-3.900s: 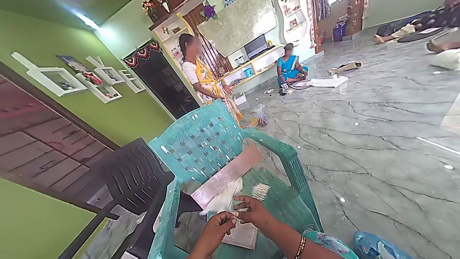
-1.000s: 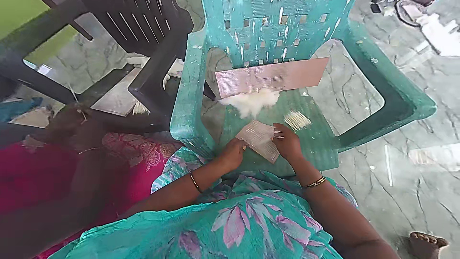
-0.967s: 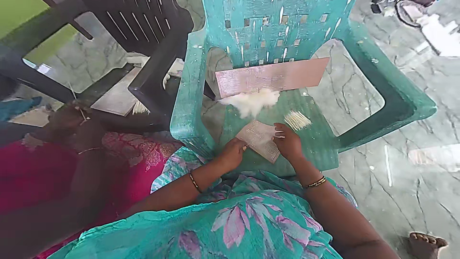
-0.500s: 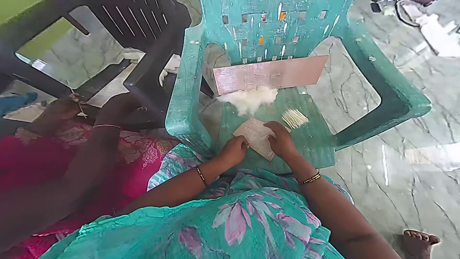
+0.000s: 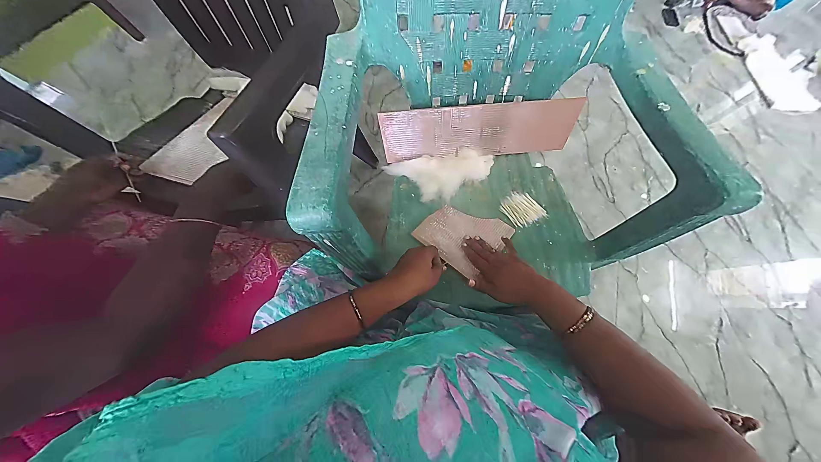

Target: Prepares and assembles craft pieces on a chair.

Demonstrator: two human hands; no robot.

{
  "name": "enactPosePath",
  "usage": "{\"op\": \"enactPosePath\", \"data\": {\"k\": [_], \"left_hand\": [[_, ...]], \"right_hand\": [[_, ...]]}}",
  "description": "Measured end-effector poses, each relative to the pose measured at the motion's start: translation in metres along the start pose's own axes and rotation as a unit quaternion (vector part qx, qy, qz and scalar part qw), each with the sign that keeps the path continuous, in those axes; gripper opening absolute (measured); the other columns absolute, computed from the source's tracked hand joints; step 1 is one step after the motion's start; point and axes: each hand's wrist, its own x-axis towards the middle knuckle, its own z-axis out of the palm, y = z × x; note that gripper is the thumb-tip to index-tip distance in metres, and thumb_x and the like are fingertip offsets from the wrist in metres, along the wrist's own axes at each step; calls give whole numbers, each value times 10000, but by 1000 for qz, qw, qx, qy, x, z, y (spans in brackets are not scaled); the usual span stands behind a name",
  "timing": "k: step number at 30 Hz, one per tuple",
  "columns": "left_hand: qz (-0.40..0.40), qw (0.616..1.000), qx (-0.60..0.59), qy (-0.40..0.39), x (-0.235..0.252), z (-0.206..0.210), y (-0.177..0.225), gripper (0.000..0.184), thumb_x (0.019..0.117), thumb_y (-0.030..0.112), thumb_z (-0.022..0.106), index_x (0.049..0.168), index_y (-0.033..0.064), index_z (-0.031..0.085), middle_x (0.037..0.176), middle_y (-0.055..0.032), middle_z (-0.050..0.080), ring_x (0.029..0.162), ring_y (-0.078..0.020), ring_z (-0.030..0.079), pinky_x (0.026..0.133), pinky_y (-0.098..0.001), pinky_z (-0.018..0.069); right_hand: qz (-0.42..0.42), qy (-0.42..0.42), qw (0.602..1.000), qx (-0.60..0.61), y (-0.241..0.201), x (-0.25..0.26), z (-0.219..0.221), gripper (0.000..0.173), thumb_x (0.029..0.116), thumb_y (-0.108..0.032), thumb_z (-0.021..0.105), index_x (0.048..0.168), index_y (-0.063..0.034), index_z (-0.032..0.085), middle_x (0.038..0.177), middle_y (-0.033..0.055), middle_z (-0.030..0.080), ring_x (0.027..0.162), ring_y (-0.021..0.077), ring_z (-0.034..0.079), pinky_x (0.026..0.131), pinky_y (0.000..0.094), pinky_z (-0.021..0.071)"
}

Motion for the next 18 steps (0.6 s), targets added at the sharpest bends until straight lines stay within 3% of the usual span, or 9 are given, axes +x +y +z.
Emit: {"op": "enactPosePath", "data": {"k": [5,9,12,15,18], "left_hand": [[29,999,-14,-44,-10,5,4,278,1076,225,523,1133,-15,651,1014,-178,675,948,-299,661,893,-503,527],[46,998,-36,-17,-12,3,2,272,1080,200,511,1110,-27,658,1010,-179,676,949,-293,662,891,-489,529],[38,998,-55,5,-11,-8,-2,263,1079,170,514,1138,-48,650,1079,-207,673,1026,-322,659,951,-503,510],[27,998,-40,50,-4,-13,-8,236,1064,158,539,1125,-31,666,1068,-208,683,1033,-340,669,944,-528,523],[9,999,-16,40,3,-21,-9,248,1067,158,525,1149,-38,654,1103,-225,672,1079,-364,655,966,-552,508]], "right_hand": [[23,-71,997,0,-4,-42,-5,740,1077,-578,276,1664,-152,130,1740,33,87,1604,196,38,1215,673,-76],[30,17,999,13,7,-53,-14,719,1065,-555,348,1637,-127,265,1707,53,242,1595,242,134,1209,704,-27],[31,117,993,-6,13,-34,-18,693,1061,-504,398,1611,-88,327,1686,82,295,1580,265,202,1204,708,49],[32,118,993,2,5,3,-23,688,1070,-474,436,1615,-74,305,1687,102,283,1579,284,201,1209,701,86],[5,112,994,-2,1,39,-14,678,1077,-476,418,1622,-91,294,1696,92,262,1581,274,193,1221,684,73]]}}
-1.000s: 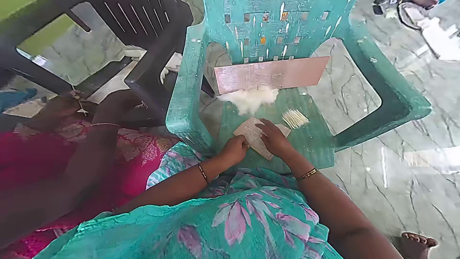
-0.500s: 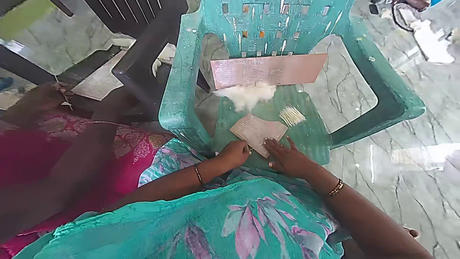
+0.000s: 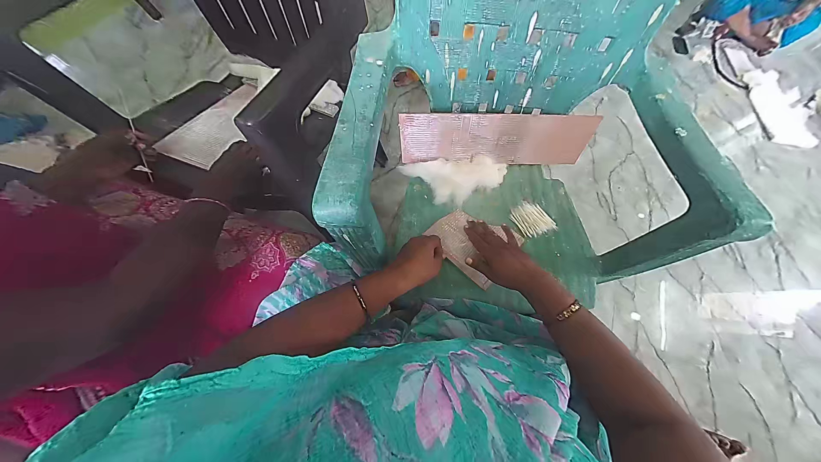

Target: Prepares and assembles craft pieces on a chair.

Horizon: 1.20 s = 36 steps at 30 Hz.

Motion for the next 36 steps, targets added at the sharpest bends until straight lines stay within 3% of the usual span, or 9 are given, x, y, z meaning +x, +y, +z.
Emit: {"op": "enactPosePath", "data": {"k": [5,10,13,17,23,26,29,33,36], "left_hand": [[13,1000,22,-18,3,2,-4,252,1061,161,547,1157,-44,659,1125,-230,676,1092,-362,661,991,-541,505],[35,998,10,-49,-8,11,0,236,1061,171,556,1114,-25,678,1027,-188,684,982,-316,669,916,-512,531],[53,996,5,-78,-11,18,1,265,1071,196,535,1132,-23,672,1026,-188,677,982,-310,662,915,-510,525],[65,996,-11,-66,-14,21,1,261,1075,187,518,1106,-25,666,984,-174,669,942,-300,656,882,-498,527],[37,999,-28,-22,-9,7,0,235,1069,131,520,1137,-49,656,1064,-215,670,1021,-340,658,945,-511,514],[28,1000,-12,-2,-4,8,-2,233,1061,138,541,1128,-44,669,1061,-216,682,1033,-350,667,947,-529,519],[21,1000,0,-1,-3,9,-1,224,1059,139,548,1133,-34,670,1063,-206,683,1025,-340,670,940,-522,527],[29,999,10,-20,-6,10,0,227,1059,153,553,1121,-27,676,1064,-199,682,1022,-335,668,934,-529,526],[49,997,13,-55,-9,14,1,267,1073,179,528,1135,-37,672,1097,-207,672,1062,-336,655,969,-522,510]], "right_hand": [[-10,-51,999,-13,-7,5,10,714,1081,-523,351,1646,-108,215,1723,62,182,1596,245,132,1196,722,-15],[-11,-125,992,-10,-11,-40,2,732,1081,-548,289,1651,-100,183,1730,69,148,1603,224,77,1195,715,-50],[-25,-146,989,-1,-7,-66,-2,730,1072,-564,322,1644,-120,232,1722,56,186,1598,214,113,1199,708,-47],[-41,-70,997,0,8,-87,-14,669,1055,-520,412,1583,-110,401,1651,67,375,1560,280,268,1175,759,33],[1,30,999,-14,13,-50,-11,651,1050,-433,497,1573,-59,396,1645,120,371,1549,301,292,1182,737,110],[-8,12,1000,-9,1,-17,-5,643,1061,-390,511,1591,-61,357,1662,118,336,1558,289,266,1201,714,98],[-18,-26,999,-11,-11,1,2,678,1077,-444,447,1621,-73,286,1695,99,263,1581,265,199,1204,714,46],[7,-101,995,-5,-18,-16,6,749,1077,-529,352,1647,-76,178,1728,94,141,1601,246,92,1198,718,-25],[19,-150,988,10,-25,-45,0,778,1071,-562,337,1653,-83,144,1733,92,111,1605,241,51,1198,711,-52]]}}
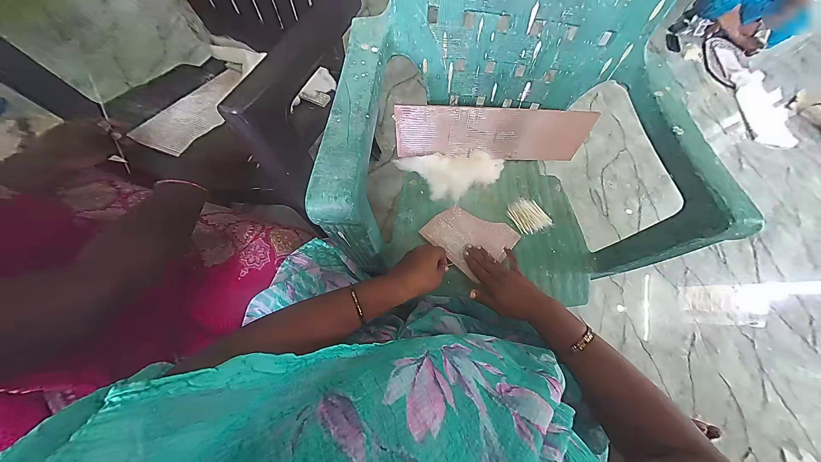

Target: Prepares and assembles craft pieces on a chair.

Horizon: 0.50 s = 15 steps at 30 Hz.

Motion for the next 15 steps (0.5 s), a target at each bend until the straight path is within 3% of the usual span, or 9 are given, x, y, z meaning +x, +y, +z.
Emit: {"op": "enactPosePath", "data": {"k": [4,7,11,15], "left_hand": [[16,999,-6,-42,-4,5,4,265,1080,187,505,1134,-23,657,1071,-186,667,1031,-308,649,944,-498,507],[18,999,-18,-25,-5,3,3,263,1080,184,503,1121,-26,658,1050,-189,666,1001,-310,653,916,-496,518],[3,998,-44,33,-2,-8,-5,236,1065,150,537,1095,-45,668,1049,-204,680,1017,-326,666,936,-511,522],[-33,998,-24,44,3,-15,-7,250,1065,166,535,1119,-35,674,1053,-214,687,1028,-350,672,932,-539,524]], "right_hand": [[-13,1,1000,14,3,-34,13,758,1062,-563,342,1649,-107,197,1723,79,173,1597,246,127,1197,714,-38],[-16,82,994,66,12,-48,12,678,1062,-471,418,1596,-59,349,1655,128,349,1551,298,288,1190,745,17],[42,131,989,46,20,-30,-5,662,1077,-418,425,1616,-58,293,1685,120,284,1577,267,214,1219,687,26],[20,144,989,13,15,12,-19,668,1077,-412,474,1615,-59,295,1684,124,283,1571,281,230,1228,671,71]]}}
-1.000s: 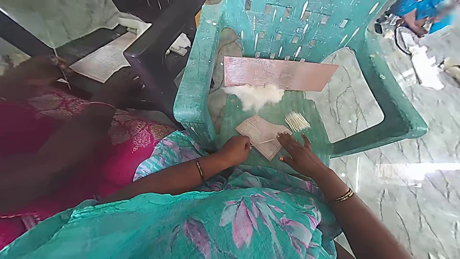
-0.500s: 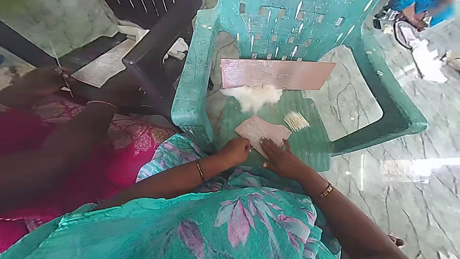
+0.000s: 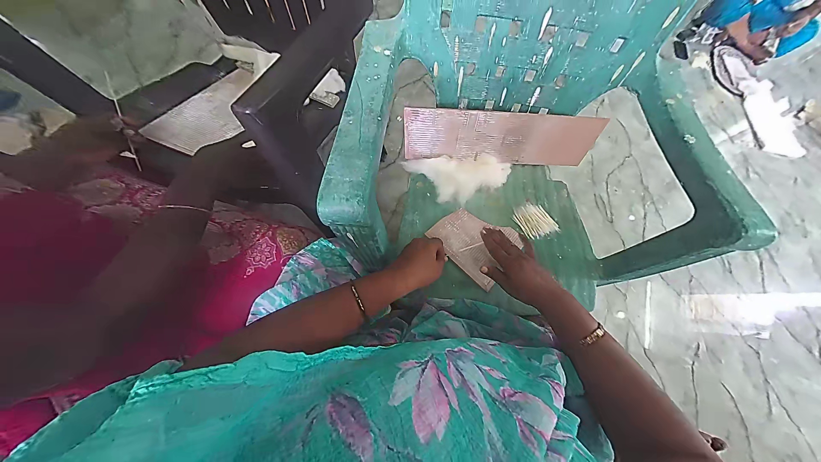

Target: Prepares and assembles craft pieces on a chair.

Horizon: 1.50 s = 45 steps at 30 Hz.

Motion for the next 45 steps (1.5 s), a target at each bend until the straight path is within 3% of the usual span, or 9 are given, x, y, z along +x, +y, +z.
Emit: {"op": "enactPosePath", "data": {"k": [6,12,16,21,23,25,29,40,45], "left_hand": [[-23,999,33,-14,3,1,5,242,1065,175,537,1124,-19,668,1052,-209,684,1023,-351,672,918,-544,530],[-2,999,33,-36,-3,7,7,234,1063,163,537,1112,-20,675,1036,-193,686,1007,-329,670,921,-527,525],[23,998,32,-45,-8,15,8,227,1060,164,546,1102,-17,678,1026,-184,683,986,-320,667,912,-515,527],[24,997,44,-63,-12,17,13,248,1071,178,528,1129,-12,676,1028,-185,688,993,-318,667,914,-517,522],[27,997,43,-58,-15,18,14,243,1073,179,530,1119,-14,670,1012,-185,684,979,-318,666,906,-515,522],[40,997,42,-47,-18,18,15,240,1071,181,541,1106,-18,671,996,-182,682,958,-314,666,893,-511,525],[72,996,39,-35,-25,16,21,246,1070,173,539,1105,-26,678,1018,-183,685,975,-302,667,915,-499,525],[119,992,34,-23,-37,17,34,213,1060,165,555,1050,0,689,965,-140,674,889,-242,654,854,-444,538],[123,992,28,-10,-35,-3,30,195,1051,123,568,1064,-26,693,967,-164,682,897,-274,656,863,-472,529]], "right_hand": [[-31,-37,999,-18,-7,34,18,706,1079,-459,432,1633,-67,238,1706,114,225,1588,264,168,1209,704,8],[-8,-123,992,-25,-14,-7,16,793,1068,-579,325,1655,-84,129,1734,96,99,1605,243,55,1201,706,-47],[-6,-130,991,-19,-18,-37,18,771,1068,-580,317,1654,-101,165,1731,70,137,1603,225,76,1212,688,-48],[-27,-8,999,40,-13,-61,28,608,1070,-467,413,1558,-105,447,1617,70,433,1556,301,274,1172,761,33],[-31,122,990,64,-9,-63,34,470,1038,-387,540,1391,-92,637,1424,71,637,1455,342,450,1151,772,150],[-23,240,968,65,-4,-60,36,311,987,-271,626,1209,-86,741,1249,78,727,1313,333,589,1106,721,300],[5,307,949,70,-2,-55,29,200,965,-150,650,1114,-85,767,1172,109,734,1211,346,631,1013,637,421],[-43,308,948,62,-9,-55,31,98,918,-67,679,928,-95,772,1051,72,761,1173,331,650,980,634,424],[64,336,935,91,3,-65,19,81,915,-54,701,938,-63,778,1053,131,751,1151,376,645,1007,665,394]]}}
